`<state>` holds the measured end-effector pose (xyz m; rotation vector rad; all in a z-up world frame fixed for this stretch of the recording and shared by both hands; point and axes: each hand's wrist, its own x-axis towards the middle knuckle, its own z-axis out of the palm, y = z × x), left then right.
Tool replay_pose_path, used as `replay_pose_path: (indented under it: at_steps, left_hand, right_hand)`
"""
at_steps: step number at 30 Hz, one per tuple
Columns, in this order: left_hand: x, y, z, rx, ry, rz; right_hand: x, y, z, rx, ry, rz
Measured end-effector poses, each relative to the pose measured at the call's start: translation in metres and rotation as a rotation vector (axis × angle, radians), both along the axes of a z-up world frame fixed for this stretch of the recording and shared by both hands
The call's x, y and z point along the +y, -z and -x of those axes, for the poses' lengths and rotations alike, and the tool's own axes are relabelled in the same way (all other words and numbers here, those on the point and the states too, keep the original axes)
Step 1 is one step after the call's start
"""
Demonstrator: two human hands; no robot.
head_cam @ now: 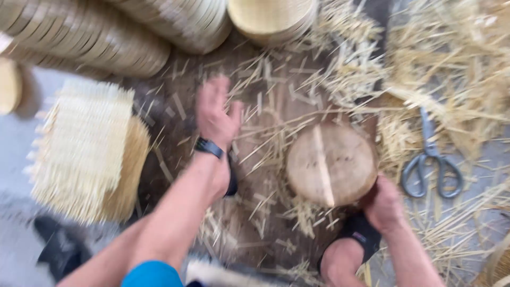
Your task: The person sits on the floor of a bamboo craft workshop and trims protruding bamboo strips with scissors, then fits a woven bamboo mat into a round bamboo frame, pressing and tucking the strips to secure the mat and form a basket base.
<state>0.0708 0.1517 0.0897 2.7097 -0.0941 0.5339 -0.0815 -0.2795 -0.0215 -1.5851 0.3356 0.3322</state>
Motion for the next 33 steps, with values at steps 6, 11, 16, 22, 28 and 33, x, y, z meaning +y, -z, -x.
replay_pose_path:
  at_steps: [6, 11, 16, 22, 28, 33]
  left_hand:
    - [0.207, -0.078, 0.052, 0.883, -0.811, -0.425]
    - [0.268, -0.073, 0.112, 0.898, -0.842, -0.173]
    - [0.308, -0.103, 0.133, 0.389, -0.672, -0.370]
    - [0.087, -0.212, 0.120, -0.053, -0.140, -0.765]
    - [-0.104, -0.072, 0.145, 0.100, 0.557, -0.037]
    - [-0.124, 0.008, 0.157, 0.332, 0.806, 0.118]
  right_hand:
    - [0.028, -0.092, 0.006, 0.229, 0.307, -0.241]
    - [0.053, -0.049, 0.010, 0.208, 0.153, -0.166]
    - [0.054, -0.057, 0.013, 0.218, 0.117, -0.062]
    - [0.026, -0.083, 0.003, 0.015, 0.161, 0.055]
    - [0.020, -0.133, -0.034, 0.123, 0.263, -0.728]
    - [0.013, -0.090, -0.043, 0.203, 0.169, -0.174]
